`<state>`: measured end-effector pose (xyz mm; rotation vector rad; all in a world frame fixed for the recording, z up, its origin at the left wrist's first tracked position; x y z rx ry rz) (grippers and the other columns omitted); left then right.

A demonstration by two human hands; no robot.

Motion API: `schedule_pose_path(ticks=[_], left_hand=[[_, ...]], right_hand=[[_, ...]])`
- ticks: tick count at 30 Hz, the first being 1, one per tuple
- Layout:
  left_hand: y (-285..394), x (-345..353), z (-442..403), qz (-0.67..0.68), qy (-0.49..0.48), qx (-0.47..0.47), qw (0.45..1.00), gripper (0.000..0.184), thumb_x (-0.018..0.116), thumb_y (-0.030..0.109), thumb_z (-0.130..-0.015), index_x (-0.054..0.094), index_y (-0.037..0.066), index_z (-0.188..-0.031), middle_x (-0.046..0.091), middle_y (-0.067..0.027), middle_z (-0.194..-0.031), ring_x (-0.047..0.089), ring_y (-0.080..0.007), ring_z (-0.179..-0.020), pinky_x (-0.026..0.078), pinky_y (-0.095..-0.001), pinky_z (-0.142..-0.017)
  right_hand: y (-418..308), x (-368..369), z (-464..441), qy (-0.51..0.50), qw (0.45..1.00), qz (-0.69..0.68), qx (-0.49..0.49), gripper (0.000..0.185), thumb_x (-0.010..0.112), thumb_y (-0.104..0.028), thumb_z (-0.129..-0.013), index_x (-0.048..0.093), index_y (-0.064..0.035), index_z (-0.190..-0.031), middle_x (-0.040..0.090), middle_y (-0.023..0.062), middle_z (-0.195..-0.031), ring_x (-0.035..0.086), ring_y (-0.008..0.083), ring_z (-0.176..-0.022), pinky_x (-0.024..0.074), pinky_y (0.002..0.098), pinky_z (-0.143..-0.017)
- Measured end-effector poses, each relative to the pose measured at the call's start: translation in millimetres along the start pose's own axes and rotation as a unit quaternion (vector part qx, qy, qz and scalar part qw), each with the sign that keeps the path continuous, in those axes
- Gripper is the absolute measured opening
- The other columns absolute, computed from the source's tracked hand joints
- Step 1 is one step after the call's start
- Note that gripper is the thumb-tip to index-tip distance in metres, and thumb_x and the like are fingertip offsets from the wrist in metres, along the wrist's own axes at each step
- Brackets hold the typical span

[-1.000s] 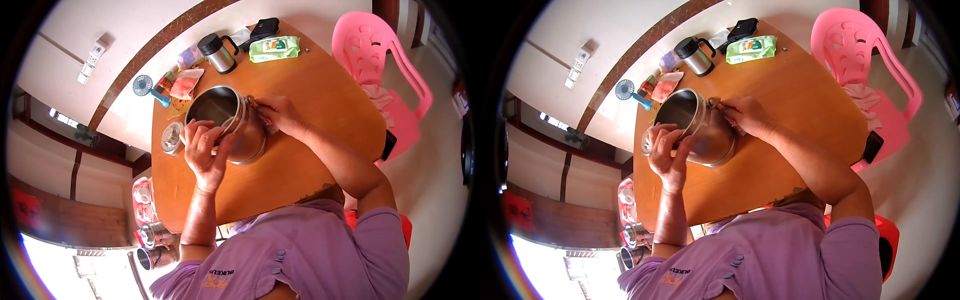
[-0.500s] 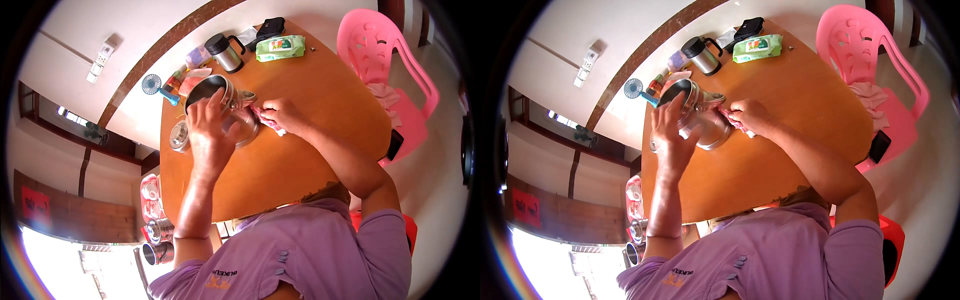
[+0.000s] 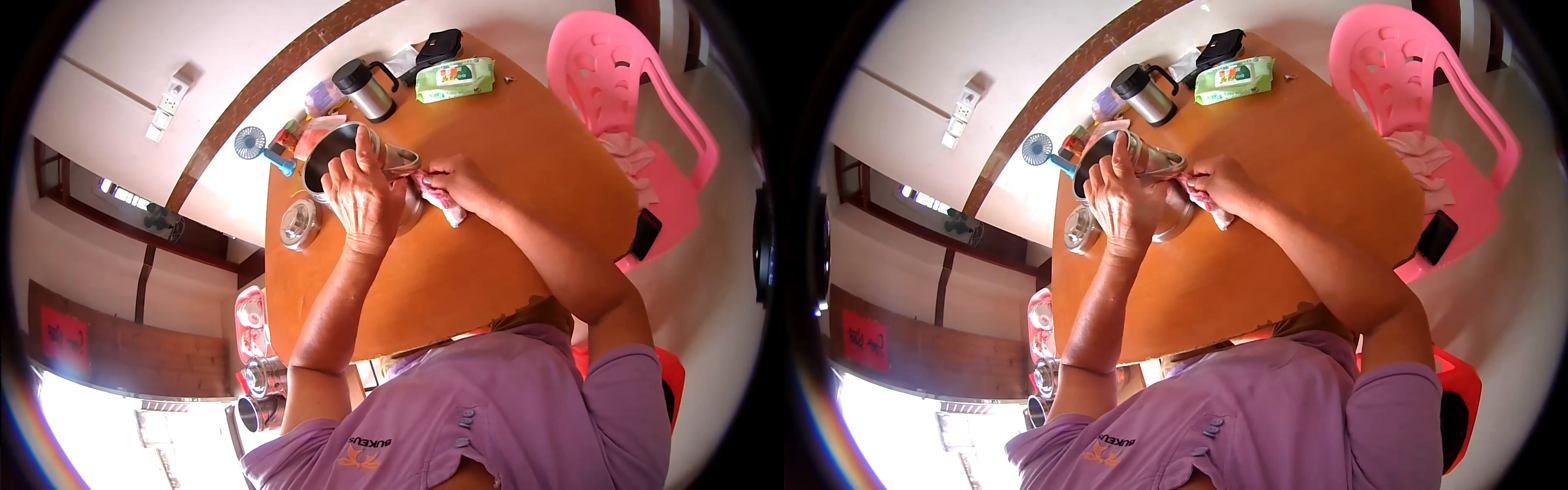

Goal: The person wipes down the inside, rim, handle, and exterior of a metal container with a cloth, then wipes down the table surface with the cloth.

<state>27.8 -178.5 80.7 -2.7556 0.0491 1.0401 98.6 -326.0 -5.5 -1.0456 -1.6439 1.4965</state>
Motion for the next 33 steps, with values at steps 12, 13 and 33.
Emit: schedule_pose_path(ticks=[12,13,33], left_hand=[[-3.0,-12.1,7.2,0.082,0.055,-0.002,0.995,0.043,0.079,0.027,-0.070,0.065,0.004,-0.103,0.061,-0.0081,-0.088,0.058,-0.0301,-0.085,0.043,-0.0441,-0.080],[-2.8,-13.1,5.9,0.109,0.080,0.004,0.991,0.028,0.077,0.023,-0.073,0.061,0.006,-0.088,0.059,-0.0093,-0.084,0.055,-0.0304,-0.079,0.040,-0.0439,-0.073],[-10.8,-27.9,13.9,0.252,0.109,-0.113,0.955,0.034,0.077,0.019,-0.073,0.048,0.007,-0.057,0.049,-0.0062,-0.056,0.046,-0.0252,-0.058,0.033,-0.0381,-0.066]], right_hand=[[-10.8,0.0,2.2,0.077,0.953,-0.270,-0.110,0.016,0.062,-0.006,-0.094,0.072,0.0036,-0.103,0.070,0.0037,-0.091,0.063,0.0089,-0.081,0.0509,0.0245,-0.074],[-11.4,-1.2,2.9,0.082,0.949,-0.281,-0.115,0.016,0.062,-0.006,-0.094,0.071,0.0037,-0.103,0.070,0.0038,-0.091,0.063,0.0089,-0.081,0.0510,0.0244,-0.074],[-55.4,38.5,29.1,0.181,0.873,0.119,-0.438,0.034,0.066,0.005,-0.086,0.062,-0.0011,-0.119,0.061,0.0151,-0.114,0.063,0.0324,-0.102,0.0511,0.0378,-0.089]])
Point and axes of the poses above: each hand's wrist, its own z-axis away from the middle knuckle, its own x-axis out of the palm, y = z × x, the point moved 1 cm from there along -z, towards the middle knuckle
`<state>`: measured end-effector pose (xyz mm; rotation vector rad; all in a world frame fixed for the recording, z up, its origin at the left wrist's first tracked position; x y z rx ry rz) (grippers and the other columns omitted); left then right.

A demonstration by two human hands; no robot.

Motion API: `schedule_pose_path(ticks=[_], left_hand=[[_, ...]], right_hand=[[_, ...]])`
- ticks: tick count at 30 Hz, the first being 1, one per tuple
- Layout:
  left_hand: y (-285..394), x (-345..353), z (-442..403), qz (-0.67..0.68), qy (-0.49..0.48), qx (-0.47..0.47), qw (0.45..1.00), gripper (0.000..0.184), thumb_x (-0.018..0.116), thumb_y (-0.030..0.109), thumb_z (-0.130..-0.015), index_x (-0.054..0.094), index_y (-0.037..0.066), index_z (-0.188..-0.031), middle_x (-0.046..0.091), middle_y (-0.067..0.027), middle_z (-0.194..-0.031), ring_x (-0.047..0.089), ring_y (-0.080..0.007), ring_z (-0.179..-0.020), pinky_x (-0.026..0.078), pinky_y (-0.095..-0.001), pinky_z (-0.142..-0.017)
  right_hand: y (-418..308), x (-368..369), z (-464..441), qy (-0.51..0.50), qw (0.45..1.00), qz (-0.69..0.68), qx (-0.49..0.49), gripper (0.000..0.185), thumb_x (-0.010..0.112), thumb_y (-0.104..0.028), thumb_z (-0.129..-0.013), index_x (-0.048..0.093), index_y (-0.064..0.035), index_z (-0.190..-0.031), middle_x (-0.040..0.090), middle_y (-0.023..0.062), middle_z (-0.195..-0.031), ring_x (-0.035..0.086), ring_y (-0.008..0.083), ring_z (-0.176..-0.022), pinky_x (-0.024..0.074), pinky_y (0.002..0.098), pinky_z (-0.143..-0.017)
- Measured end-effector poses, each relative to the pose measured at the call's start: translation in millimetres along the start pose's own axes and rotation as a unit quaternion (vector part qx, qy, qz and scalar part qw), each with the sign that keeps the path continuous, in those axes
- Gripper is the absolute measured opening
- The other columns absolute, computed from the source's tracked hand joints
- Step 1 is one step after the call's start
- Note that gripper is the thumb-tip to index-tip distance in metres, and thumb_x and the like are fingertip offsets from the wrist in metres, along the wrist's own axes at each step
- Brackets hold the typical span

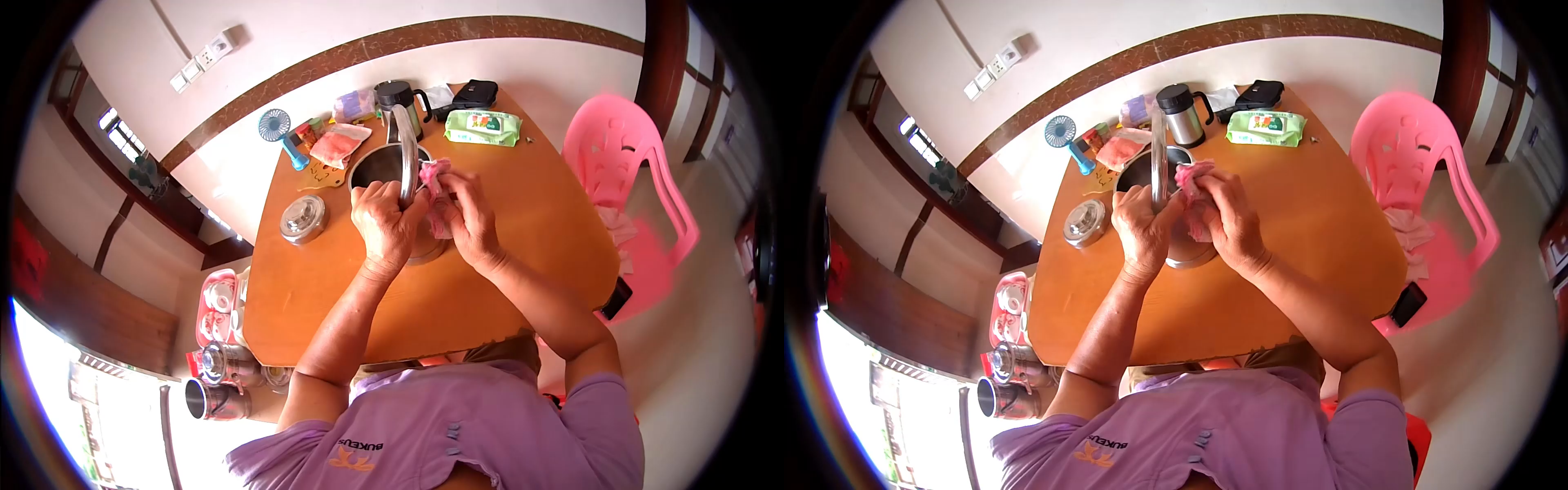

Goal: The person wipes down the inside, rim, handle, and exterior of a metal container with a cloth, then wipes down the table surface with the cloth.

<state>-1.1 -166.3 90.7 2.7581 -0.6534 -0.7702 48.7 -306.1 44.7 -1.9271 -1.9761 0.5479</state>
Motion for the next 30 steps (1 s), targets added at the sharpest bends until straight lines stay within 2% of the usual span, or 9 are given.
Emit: schedule_pose_path(ticks=[3,5,8,12,15,16,19,25,30], left_hand=[[-3.3,-11.3,4.3,0.067,0.035,-0.013,0.997,0.035,0.078,0.016,-0.070,0.047,0.007,-0.057,0.046,-0.0061,-0.056,0.044,-0.0249,-0.057,0.031,-0.0375,-0.065],[-9.8,-17.7,9.8,0.166,0.068,-0.099,0.979,0.027,0.079,0.014,-0.073,0.056,0.004,-0.063,0.048,-0.0042,-0.058,0.046,-0.0196,-0.059,0.034,-0.0334,-0.069],[-13.4,-30.8,13.2,0.338,0.122,-0.306,0.882,0.019,0.078,0.013,-0.081,0.065,0.001,-0.073,0.057,0.0012,-0.065,0.046,-0.0070,-0.061,0.036,-0.0243,-0.062],[-31.9,-32.4,22.4,0.431,0.216,-0.319,0.816,0.017,0.077,0.013,-0.085,0.066,0.002,-0.079,0.053,0.0065,-0.069,0.043,-0.0039,-0.062,0.034,-0.0214,-0.057],[-49.7,-37.3,28.0,0.439,0.188,-0.334,0.813,0.018,0.077,0.015,-0.086,0.067,0.001,-0.082,0.055,0.0054,-0.070,0.044,-0.0042,-0.063,0.035,-0.0214,-0.058],[-54.0,-44.1,26.2,0.375,0.134,-0.360,0.844,0.020,0.078,0.016,-0.086,0.068,-0.001,-0.085,0.059,0.0036,-0.073,0.048,-0.0049,-0.065,0.038,-0.0221,-0.059],[-78.8,-45.6,24.8,0.474,0.051,-0.366,0.799,0.023,0.080,0.016,-0.083,0.071,-0.002,-0.093,0.069,-0.0027,-0.079,0.059,-0.0089,-0.069,0.047,-0.0249,-0.063],[-91.9,-33.3,34.4,0.524,-0.054,-0.390,0.755,0.019,0.079,0.003,-0.074,0.072,-0.003,-0.091,0.070,-0.0065,-0.077,0.062,-0.0124,-0.065,0.048,-0.0261,-0.061],[-93.7,-23.7,40.3,0.512,-0.064,-0.403,0.755,0.017,0.075,0.002,-0.073,0.071,-0.004,-0.088,0.069,-0.0073,-0.076,0.063,-0.0145,-0.063,0.048,-0.0267,-0.060]], right_hand=[[3.6,6.3,-13.8,-0.024,0.996,-0.017,0.082,0.029,0.061,-0.003,-0.094,0.060,-0.0020,-0.124,0.061,0.0148,-0.109,0.063,0.0302,-0.101,0.0506,0.0350,-0.086],[10.8,9.8,-26.9,-0.080,0.987,0.010,0.137,0.027,0.058,-0.008,-0.098,0.060,-0.0025,-0.125,0.061,0.0141,-0.108,0.063,0.0291,-0.101,0.0502,0.0336,-0.086],[0.0,27.9,-49.0,-0.119,0.987,-0.023,0.107,0.030,0.056,-0.016,-0.099,0.060,-0.0054,-0.127,0.064,0.0133,-0.112,0.063,0.0307,-0.103,0.0495,0.0381,-0.087],[-15.3,49.7,-64.1,-0.168,0.980,0.105,-0.027,0.033,0.055,-0.023,-0.099,0.061,-0.0099,-0.128,0.065,0.0113,-0.119,0.062,0.0320,-0.107,0.0481,0.0418,-0.091],[-18.9,61.0,-63.9,-0.192,0.970,0.142,-0.034,0.034,0.055,-0.024,-0.098,0.061,-0.0118,-0.129,0.065,0.0088,-0.122,0.062,0.0303,-0.109,0.0478,0.0408,-0.093],[-16.2,63.7,-64.8,-0.192,0.970,0.143,-0.041,0.034,0.055,-0.024,-0.098,0.061,-0.0116,-0.129,0.065,0.0084,-0.121,0.062,0.0298,-0.109,0.0478,0.0407,-0.093],[-6.3,72.5,-67.9,-0.215,0.962,0.154,-0.065,0.033,0.058,-0.020,-0.095,0.064,-0.0111,-0.126,0.065,0.0065,-0.120,0.063,0.0284,-0.109,0.0484,0.0408,-0.093],[21.9,76.6,-73.7,-0.335,0.920,0.188,-0.083,0.033,0.061,-0.018,-0.091,0.066,-0.0114,-0.123,0.066,0.0049,-0.117,0.066,0.0291,-0.102,0.0522,0.0405,-0.088],[28.4,77.9,-73.9,-0.374,0.910,0.174,-0.054,0.032,0.061,-0.018,-0.091,0.067,-0.0129,-0.121,0.067,0.0050,-0.115,0.066,0.0301,-0.100,0.0531,0.0399,-0.086]])
Point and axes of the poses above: each hand's wrist, its own z-axis away from the middle knuckle, its own x-axis out of the palm, y = z × x, the point moved 1 cm from there along -z, towards the middle knuckle
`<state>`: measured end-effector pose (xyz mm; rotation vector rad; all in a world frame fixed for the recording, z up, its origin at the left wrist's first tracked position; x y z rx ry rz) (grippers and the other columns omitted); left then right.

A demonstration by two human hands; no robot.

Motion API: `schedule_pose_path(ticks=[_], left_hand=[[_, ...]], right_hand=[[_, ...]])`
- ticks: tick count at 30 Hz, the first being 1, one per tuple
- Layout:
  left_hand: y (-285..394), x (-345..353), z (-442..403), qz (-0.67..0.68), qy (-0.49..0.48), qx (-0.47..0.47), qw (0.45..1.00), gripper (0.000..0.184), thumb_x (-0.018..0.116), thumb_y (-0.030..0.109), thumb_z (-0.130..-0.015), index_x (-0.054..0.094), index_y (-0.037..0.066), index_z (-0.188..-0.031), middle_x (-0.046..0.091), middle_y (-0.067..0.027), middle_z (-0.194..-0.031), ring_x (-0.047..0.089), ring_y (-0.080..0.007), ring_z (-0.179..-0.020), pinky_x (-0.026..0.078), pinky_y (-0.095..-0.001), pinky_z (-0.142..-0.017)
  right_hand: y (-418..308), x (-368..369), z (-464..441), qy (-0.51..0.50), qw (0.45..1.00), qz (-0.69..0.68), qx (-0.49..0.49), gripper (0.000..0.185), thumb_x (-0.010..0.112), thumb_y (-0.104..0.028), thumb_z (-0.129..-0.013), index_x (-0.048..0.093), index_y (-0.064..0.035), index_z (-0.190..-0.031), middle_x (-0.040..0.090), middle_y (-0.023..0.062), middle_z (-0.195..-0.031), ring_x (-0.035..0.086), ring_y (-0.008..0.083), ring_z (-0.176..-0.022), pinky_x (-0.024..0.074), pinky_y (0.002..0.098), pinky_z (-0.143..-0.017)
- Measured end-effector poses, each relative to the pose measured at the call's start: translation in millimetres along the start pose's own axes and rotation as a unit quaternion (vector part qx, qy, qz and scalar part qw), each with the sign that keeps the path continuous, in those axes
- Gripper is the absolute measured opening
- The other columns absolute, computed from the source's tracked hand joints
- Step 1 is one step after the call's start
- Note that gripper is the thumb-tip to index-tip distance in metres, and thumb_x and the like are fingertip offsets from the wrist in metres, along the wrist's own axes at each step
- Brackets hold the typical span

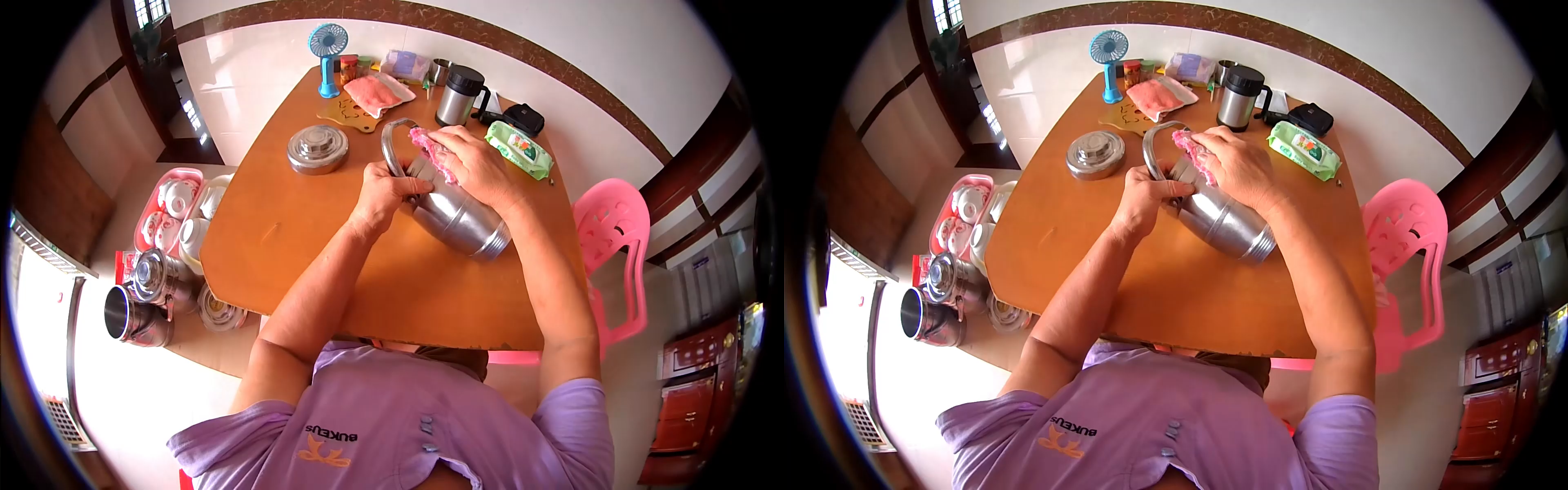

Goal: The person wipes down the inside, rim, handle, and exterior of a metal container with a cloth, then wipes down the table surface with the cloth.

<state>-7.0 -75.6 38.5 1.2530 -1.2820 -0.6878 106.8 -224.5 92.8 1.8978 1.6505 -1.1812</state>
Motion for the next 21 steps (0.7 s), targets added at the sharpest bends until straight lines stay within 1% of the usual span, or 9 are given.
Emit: schedule_pose_path(ticks=[3,6,9,11,14,17,19,20,21], left_hand=[[-5.8,5.0,0.7,0.021,0.042,0.005,0.999,0.017,0.074,0.001,-0.073,0.071,-0.004,-0.089,0.069,-0.0076,-0.076,0.063,-0.0146,-0.063,0.049,-0.0269,-0.060],[-11.9,7.5,1.2,0.078,0.089,0.010,0.993,0.016,0.076,-0.004,-0.068,0.069,-0.004,-0.083,0.067,-0.0076,-0.071,0.059,-0.0147,-0.057,0.047,-0.0281,-0.054],[-38.9,-12.7,-14.8,0.107,0.105,-0.005,0.989,0.020,0.073,-0.003,-0.070,0.070,-0.005,-0.090,0.069,-0.0098,-0.075,0.064,-0.0167,-0.061,0.051,-0.0292,-0.057],[-32.8,-11.8,-13.8,0.105,0.090,-0.016,0.990,0.019,0.070,-0.004,-0.072,0.070,-0.006,-0.091,0.069,-0.0100,-0.077,0.064,-0.0175,-0.060,0.052,-0.0299,-0.057],[-22.9,-9.8,-12.6,0.081,0.025,-0.051,0.995,0.017,0.069,-0.002,-0.074,0.070,-0.005,-0.091,0.070,-0.0089,-0.079,0.065,-0.0161,-0.064,0.053,-0.0303,-0.058],[-29.5,-9.4,-16.5,0.119,0.052,-0.028,0.991,0.011,0.070,-0.002,-0.074,0.071,-0.003,-0.084,0.069,-0.0077,-0.071,0.063,-0.0152,-0.055,0.049,-0.0282,-0.051],[-32.9,-12.4,-19.1,0.089,0.021,-0.008,0.996,0.014,0.073,0.001,-0.074,0.071,-0.003,-0.088,0.070,-0.0075,-0.074,0.064,-0.0145,-0.056,0.050,-0.0266,-0.052],[-27.4,-9.2,-14.7,0.078,0.020,-0.004,0.997,0.015,0.073,0.000,-0.074,0.071,-0.003,-0.088,0.070,-0.0077,-0.075,0.064,-0.0146,-0.057,0.051,-0.0262,-0.053],[-21.0,-5.8,-11.4,0.066,0.020,0.003,0.998,0.015,0.074,0.000,-0.073,0.071,-0.003,-0.088,0.070,-0.0078,-0.075,0.064,-0.0147,-0.057,0.051,-0.0259,-0.053]], right_hand=[[-0.9,0.5,-1.1,0.000,0.998,0.037,-0.054,0.031,0.062,-0.018,-0.090,0.067,-0.0125,-0.120,0.067,0.0046,-0.115,0.066,0.0281,-0.102,0.0517,0.0395,-0.089],[-29.3,-11.0,15.9,-0.014,0.987,0.121,-0.108,0.031,0.064,-0.018,-0.088,0.068,-0.0113,-0.118,0.065,0.0064,-0.118,0.061,0.0268,-0.109,0.0489,0.0408,-0.092],[-62.6,-13.0,44.3,0.005,0.970,0.192,-0.149,0.033,0.065,-0.016,-0.082,0.067,-0.0059,-0.113,0.060,0.0083,-0.121,0.053,0.0283,-0.117,0.0432,0.0429,-0.098],[-75.4,-18.7,60.8,-0.022,0.973,0.174,-0.152,0.031,0.064,-0.016,-0.083,0.067,-0.0072,-0.112,0.060,0.0076,-0.116,0.054,0.0283,-0.114,0.0428,0.0427,-0.095],[-76.0,-16.0,65.7,-0.014,0.976,0.178,-0.124,0.028,0.061,-0.017,-0.085,0.066,-0.0080,-0.110,0.060,0.0067,-0.111,0.054,0.0277,-0.110,0.0423,0.0429,-0.090],[-62.9,-5.9,45.2,0.045,0.969,0.218,-0.103,0.024,0.058,-0.018,-0.087,0.066,-0.0093,-0.108,0.061,0.0071,-0.106,0.055,0.0276,-0.110,0.0424,0.0439,-0.086],[-50.7,-3.5,30.3,0.000,0.978,0.203,-0.054,0.026,0.058,-0.019,-0.089,0.066,-0.0109,-0.112,0.062,0.0073,-0.108,0.057,0.0275,-0.110,0.0431,0.0444,-0.086],[-37.4,1.3,24.6,0.008,0.981,0.188,-0.046,0.027,0.059,-0.020,-0.090,0.066,-0.0141,-0.116,0.063,0.0062,-0.110,0.058,0.0277,-0.108,0.0435,0.0455,-0.088],[-30.2,-1.0,18.4,-0.032,0.980,0.194,-0.014,0.030,0.056,-0.025,-0.093,0.067,-0.0176,-0.120,0.065,0.0062,-0.113,0.062,0.0272,-0.105,0.0452,0.0456,-0.090]])
Point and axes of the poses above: each hand's wrist, its own z-axis away from the middle knuckle, its own x-axis out of the palm, y = z × x, the point moved 1 cm from there along -z, towards the middle knuckle
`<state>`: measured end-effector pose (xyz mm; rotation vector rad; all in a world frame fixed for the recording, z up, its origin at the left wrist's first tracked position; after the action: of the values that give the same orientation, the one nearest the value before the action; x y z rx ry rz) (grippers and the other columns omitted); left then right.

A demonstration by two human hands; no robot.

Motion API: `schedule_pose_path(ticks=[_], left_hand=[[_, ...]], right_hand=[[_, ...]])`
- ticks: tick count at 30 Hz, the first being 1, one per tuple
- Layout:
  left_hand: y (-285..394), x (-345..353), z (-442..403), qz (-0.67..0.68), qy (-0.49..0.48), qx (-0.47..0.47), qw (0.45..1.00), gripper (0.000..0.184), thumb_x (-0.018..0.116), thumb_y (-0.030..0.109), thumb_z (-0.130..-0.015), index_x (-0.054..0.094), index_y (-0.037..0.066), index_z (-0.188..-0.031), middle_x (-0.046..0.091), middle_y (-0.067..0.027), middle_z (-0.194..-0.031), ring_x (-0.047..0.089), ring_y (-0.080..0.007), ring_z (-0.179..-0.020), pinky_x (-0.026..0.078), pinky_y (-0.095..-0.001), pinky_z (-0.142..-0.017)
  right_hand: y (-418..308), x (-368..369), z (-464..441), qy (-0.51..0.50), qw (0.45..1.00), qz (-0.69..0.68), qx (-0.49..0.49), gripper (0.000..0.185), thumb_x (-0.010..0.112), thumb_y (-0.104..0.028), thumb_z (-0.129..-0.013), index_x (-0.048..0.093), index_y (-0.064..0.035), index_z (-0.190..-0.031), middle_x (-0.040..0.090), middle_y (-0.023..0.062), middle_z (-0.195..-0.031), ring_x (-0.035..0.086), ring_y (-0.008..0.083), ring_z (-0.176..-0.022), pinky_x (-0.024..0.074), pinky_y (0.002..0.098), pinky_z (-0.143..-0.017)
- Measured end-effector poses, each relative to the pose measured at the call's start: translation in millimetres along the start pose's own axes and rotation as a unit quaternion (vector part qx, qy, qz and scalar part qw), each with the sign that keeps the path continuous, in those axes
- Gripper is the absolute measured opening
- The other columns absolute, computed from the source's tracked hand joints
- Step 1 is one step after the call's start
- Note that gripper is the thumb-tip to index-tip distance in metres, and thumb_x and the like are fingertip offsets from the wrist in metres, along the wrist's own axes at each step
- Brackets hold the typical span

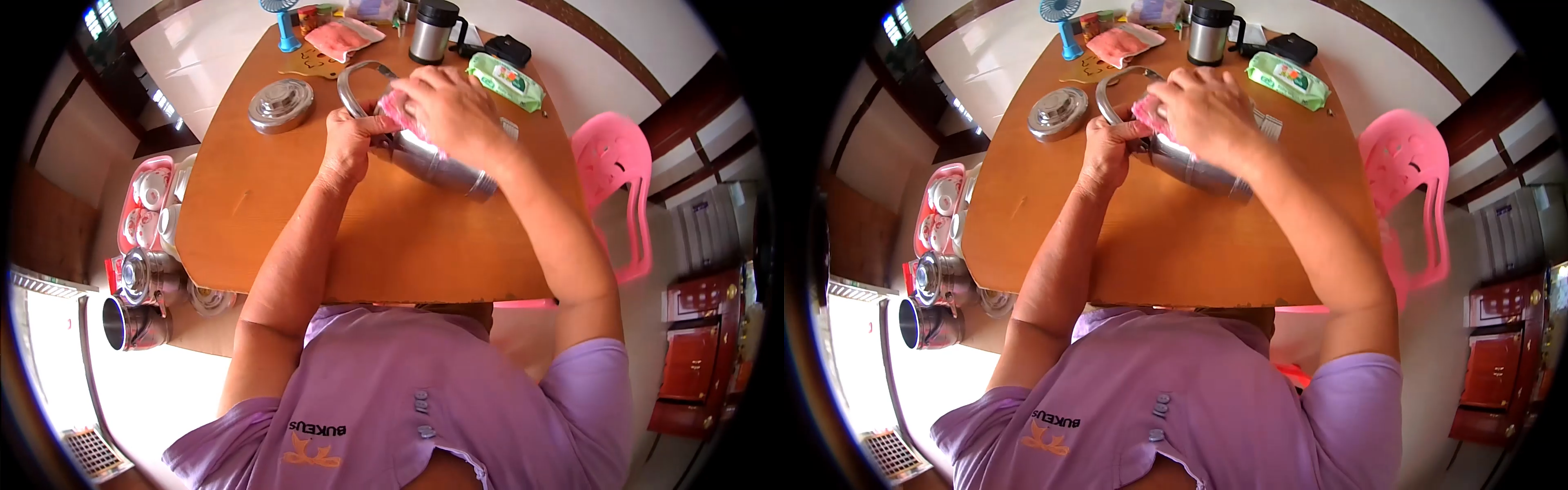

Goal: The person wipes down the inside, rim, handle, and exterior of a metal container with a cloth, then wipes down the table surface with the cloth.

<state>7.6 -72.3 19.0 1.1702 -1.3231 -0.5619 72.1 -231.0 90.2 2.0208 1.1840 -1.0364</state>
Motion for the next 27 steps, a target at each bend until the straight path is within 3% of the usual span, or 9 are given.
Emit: schedule_pose_path(ticks=[4,7,10,13,16,20,21,24,27], left_hand=[[7.3,7.9,8.0,-0.058,0.000,-0.001,0.998,0.024,0.076,0.003,-0.071,0.070,-0.004,-0.093,0.070,-0.0073,-0.078,0.064,-0.0144,-0.064,0.052,-0.0270,-0.063],[7.9,12.8,10.2,-0.060,-0.003,0.004,0.998,0.026,0.077,0.003,-0.070,0.069,-0.005,-0.094,0.069,-0.0078,-0.078,0.063,-0.0149,-0.063,0.051,-0.0273,-0.063],[7.9,15.4,12.4,-0.071,-0.003,0.006,0.997,0.026,0.076,0.004,-0.071,0.069,-0.005,-0.094,0.069,-0.0081,-0.078,0.063,-0.0153,-0.063,0.050,-0.0271,-0.062],[6.0,14.4,12.4,-0.077,-0.020,0.015,0.997,0.023,0.075,0.006,-0.072,0.068,-0.003,-0.092,0.069,-0.0080,-0.077,0.063,-0.0152,-0.062,0.048,-0.0269,-0.060],[2.1,13.5,10.7,-0.088,-0.035,0.004,0.995,0.022,0.076,0.006,-0.072,0.068,-0.002,-0.091,0.069,-0.0073,-0.076,0.063,-0.0152,-0.061,0.048,-0.0270,-0.059],[3.3,17.3,13.2,-0.093,-0.065,-0.033,0.993,0.026,0.077,0.001,-0.073,0.068,-0.002,-0.096,0.069,-0.0057,-0.079,0.063,-0.0130,-0.065,0.050,-0.0268,-0.061],[3.4,17.5,12.8,-0.077,-0.059,-0.023,0.995,0.027,0.079,0.001,-0.073,0.068,-0.002,-0.098,0.069,-0.0057,-0.078,0.063,-0.0126,-0.063,0.050,-0.0259,-0.058],[-0.5,15.8,10.8,-0.048,-0.049,0.003,0.998,0.031,0.082,0.001,-0.074,0.069,-0.004,-0.102,0.069,-0.0058,-0.077,0.063,-0.0117,-0.061,0.050,-0.0240,-0.052],[-6.1,15.1,8.0,-0.050,-0.048,-0.005,0.998,0.032,0.080,0.000,-0.073,0.069,-0.004,-0.103,0.070,-0.0058,-0.079,0.065,-0.0124,-0.063,0.051,-0.0243,-0.055]], right_hand=[[46.1,-6.1,-21.0,-0.222,0.924,-0.252,0.183,0.035,0.048,-0.025,-0.101,0.061,-0.0113,-0.131,0.070,0.0098,-0.114,0.065,0.0215,-0.102,0.0483,0.0310,-0.093],[112.7,33.9,-0.6,-0.173,0.870,-0.434,0.158,0.039,0.048,-0.029,-0.104,0.060,-0.0031,-0.132,0.069,0.0043,-0.113,0.060,0.0116,-0.098,0.0472,0.0260,-0.088],[150.4,45.9,17.4,-0.230,0.909,-0.243,0.249,0.036,0.050,-0.029,-0.104,0.063,-0.0026,-0.125,0.070,0.0045,-0.104,0.061,0.0085,-0.090,0.0481,0.0233,-0.081],[142.4,40.2,27.2,-0.229,0.837,-0.358,0.346,0.032,0.048,-0.030,-0.101,0.064,-0.0026,-0.097,0.067,0.0063,-0.083,0.062,0.0171,-0.076,0.0478,0.0317,-0.074],[90.3,-2.4,12.3,-0.231,0.854,-0.343,0.315,0.030,0.050,-0.029,-0.104,0.068,-0.0052,-0.111,0.066,0.0027,-0.077,0.058,0.0039,-0.069,0.0470,0.0218,-0.065],[26.1,9.6,14.1,0.021,1.000,0.015,0.015,0.031,0.059,-0.028,-0.097,0.065,-0.0085,-0.120,0.070,0.0087,-0.105,0.067,0.0211,-0.094,0.0489,0.0342,-0.077],[2.8,-4.8,19.1,0.029,0.999,0.027,0.006,0.035,0.059,-0.024,-0.092,0.061,-0.0076,-0.122,0.065,0.0145,-0.120,0.064,0.0309,-0.105,0.0457,0.0457,-0.091],[-15.7,-10.2,30.1,0.057,0.993,0.070,-0.075,0.040,0.061,-0.023,-0.089,0.060,-0.0091,-0.126,0.062,0.0136,-0.125,0.057,0.0291,-0.119,0.0429,0.0441,-0.096],[-2.1,-20.7,37.4,0.018,0.999,0.027,-0.015,0.043,0.060,-0.028,-0.092,0.059,-0.0122,-0.132,0.061,0.0103,-0.130,0.055,0.0272,-0.123,0.0414,0.0439,-0.099]])
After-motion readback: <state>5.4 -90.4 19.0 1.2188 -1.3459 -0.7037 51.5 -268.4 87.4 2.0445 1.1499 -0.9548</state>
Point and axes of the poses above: each hand's wrist, its own z-axis away from the middle knuckle, its own x-axis out of the palm, y = z × x, the point moved 1 cm from there along -z, towards the middle knuckle
